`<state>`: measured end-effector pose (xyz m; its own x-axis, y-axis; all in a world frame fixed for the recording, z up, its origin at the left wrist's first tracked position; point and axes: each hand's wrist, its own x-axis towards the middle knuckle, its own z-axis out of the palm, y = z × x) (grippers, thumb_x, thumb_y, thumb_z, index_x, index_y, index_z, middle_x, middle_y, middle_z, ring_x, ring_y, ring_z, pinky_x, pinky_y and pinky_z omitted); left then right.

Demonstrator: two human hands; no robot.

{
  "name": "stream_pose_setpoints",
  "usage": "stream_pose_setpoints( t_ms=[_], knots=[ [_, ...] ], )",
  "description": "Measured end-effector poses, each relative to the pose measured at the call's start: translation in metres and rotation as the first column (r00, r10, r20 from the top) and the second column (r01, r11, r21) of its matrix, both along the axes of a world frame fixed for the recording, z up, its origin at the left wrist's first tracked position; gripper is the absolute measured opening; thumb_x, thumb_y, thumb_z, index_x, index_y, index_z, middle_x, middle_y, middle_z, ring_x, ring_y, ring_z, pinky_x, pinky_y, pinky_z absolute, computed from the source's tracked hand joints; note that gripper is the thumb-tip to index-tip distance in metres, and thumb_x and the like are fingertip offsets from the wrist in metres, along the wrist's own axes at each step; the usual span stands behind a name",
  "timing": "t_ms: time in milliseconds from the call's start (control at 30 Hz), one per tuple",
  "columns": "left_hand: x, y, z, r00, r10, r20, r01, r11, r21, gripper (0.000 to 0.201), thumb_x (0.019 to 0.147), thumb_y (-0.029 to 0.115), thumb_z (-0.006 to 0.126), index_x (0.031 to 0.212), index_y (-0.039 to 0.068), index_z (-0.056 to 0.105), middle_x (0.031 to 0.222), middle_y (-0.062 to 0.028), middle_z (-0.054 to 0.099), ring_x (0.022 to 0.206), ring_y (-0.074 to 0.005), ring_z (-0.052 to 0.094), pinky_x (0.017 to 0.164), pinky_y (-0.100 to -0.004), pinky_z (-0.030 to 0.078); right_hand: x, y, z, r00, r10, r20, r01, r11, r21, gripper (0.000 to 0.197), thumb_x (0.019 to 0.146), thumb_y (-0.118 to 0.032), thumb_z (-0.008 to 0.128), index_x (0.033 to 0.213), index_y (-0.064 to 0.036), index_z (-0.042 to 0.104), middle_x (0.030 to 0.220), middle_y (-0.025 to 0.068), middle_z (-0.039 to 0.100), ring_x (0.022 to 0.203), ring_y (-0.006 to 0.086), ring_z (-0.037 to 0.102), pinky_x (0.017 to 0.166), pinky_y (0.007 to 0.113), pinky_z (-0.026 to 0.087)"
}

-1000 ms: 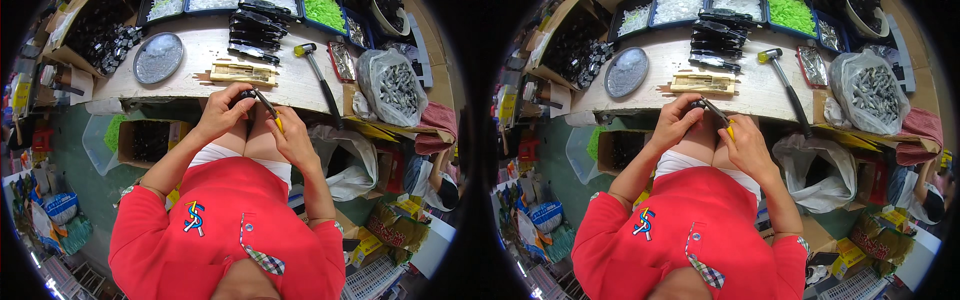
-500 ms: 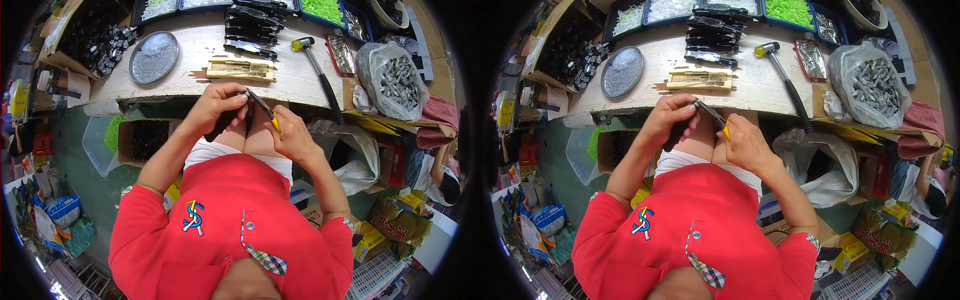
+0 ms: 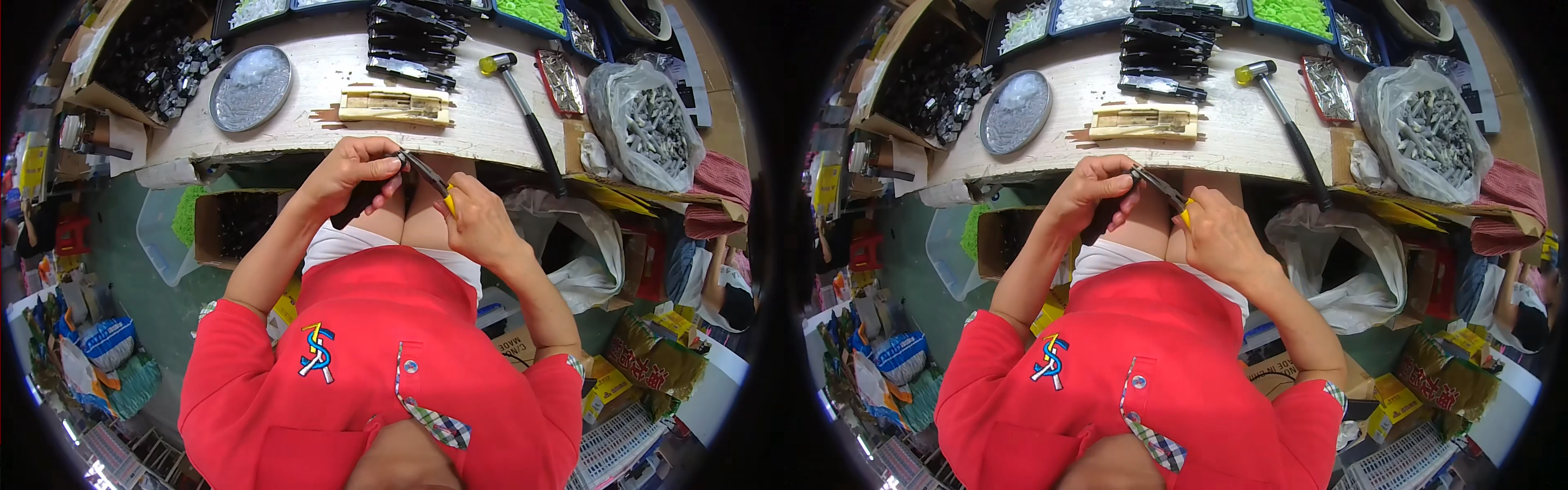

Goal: Manually assemble small plastic toy components at a factory workbench using a jig and hand tools.

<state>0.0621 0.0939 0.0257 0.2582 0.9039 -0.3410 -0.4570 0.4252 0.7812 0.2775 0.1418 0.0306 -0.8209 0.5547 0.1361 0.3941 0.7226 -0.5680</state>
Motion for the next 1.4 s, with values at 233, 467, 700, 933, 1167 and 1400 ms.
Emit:
stream_pose_setpoints(
  t_ms=[233,467,700,933,1167,1400],
  knots=[
    [0.017,-0.007,-0.013,0.743,0.371,-0.557,-0.124,0.894,0.43,0.012,0.084,0.013,0.06,0.092,0.004,0.06,0.059,0.0024,0.052,0.05,-0.0018,0.045,0.043,-0.0165,0.033,-0.007,-0.006,-0.004,0.996,-0.093,0.015,0.093,0.995,0.031,0.014,0.075,-0.008,0.06,0.071,0.0034,0.053,0.077,0.0132,0.048,0.074,0.0294,0.052,0.062,0.038,0.045],
    [0.004,-0.004,-0.008,0.993,0.111,-0.026,-0.11,0.993,0.046,0.018,0.086,0.018,0.058,0.097,0.004,0.057,0.064,-0.002,0.056,0.051,-0.0085,0.053,0.046,-0.0188,0.042,-0.003,-0.002,0.004,0.997,-0.067,-0.046,0.067,0.998,0.003,0.019,0.079,-0.012,0.059,0.081,0.0071,0.056,0.092,0.0165,0.053,0.084,0.0313,0.052,0.073,0.038,0.045],
    [0.003,-0.007,-0.017,0.972,0.154,0.178,-0.175,0.979,0.107,0.022,0.09,0.017,0.05,0.108,0.003,0.053,0.076,-0.0049,0.056,0.06,-0.01,0.056,0.053,-0.0219,0.048,0.0,-0.011,0.002,0.995,-0.097,-0.01,0.096,0.99,-0.105,0.024,0.082,-0.014,0.057,0.09,0.0094,0.056,0.107,0.0207,0.053,0.097,0.034,0.049,0.085,0.038,0.041],
    [0.011,-0.01,-0.011,0.967,0.249,-0.054,-0.233,0.95,0.21,0.02,0.09,0.016,0.052,0.105,0.004,0.053,0.075,-0.0023,0.056,0.058,-0.0067,0.052,0.053,-0.0197,0.044,-0.002,-0.014,0.007,0.991,-0.131,0.027,0.133,0.986,-0.098,0.026,0.083,-0.015,0.056,0.091,0.0095,0.057,0.109,0.0218,0.052,0.098,0.0343,0.049,0.086,0.039,0.04],
    [0.017,-0.014,-0.017,0.881,0.373,-0.291,-0.262,0.897,0.357,0.018,0.089,0.013,0.054,0.104,0.003,0.053,0.07,0.0004,0.054,0.058,-0.0048,0.049,0.052,-0.0182,0.04,-0.004,-0.016,0.004,0.989,-0.142,-0.035,0.142,0.99,-0.009,0.02,0.08,-0.013,0.058,0.083,0.0065,0.057,0.09,0.0165,0.054,0.085,0.0314,0.052,0.073,0.038,0.043],
    [0.011,-0.013,-0.021,0.935,0.282,-0.217,-0.211,0.93,0.301,0.019,0.087,0.012,0.057,0.102,0.002,0.054,0.069,0.0002,0.054,0.057,-0.0045,0.048,0.051,-0.0178,0.039,-0.001,-0.019,0.003,0.987,-0.158,-0.02,0.159,0.987,0.038,0.017,0.078,-0.013,0.06,0.073,0.0025,0.055,0.075,0.0123,0.051,0.073,0.0288,0.053,0.061,0.037,0.044]
  ],
)
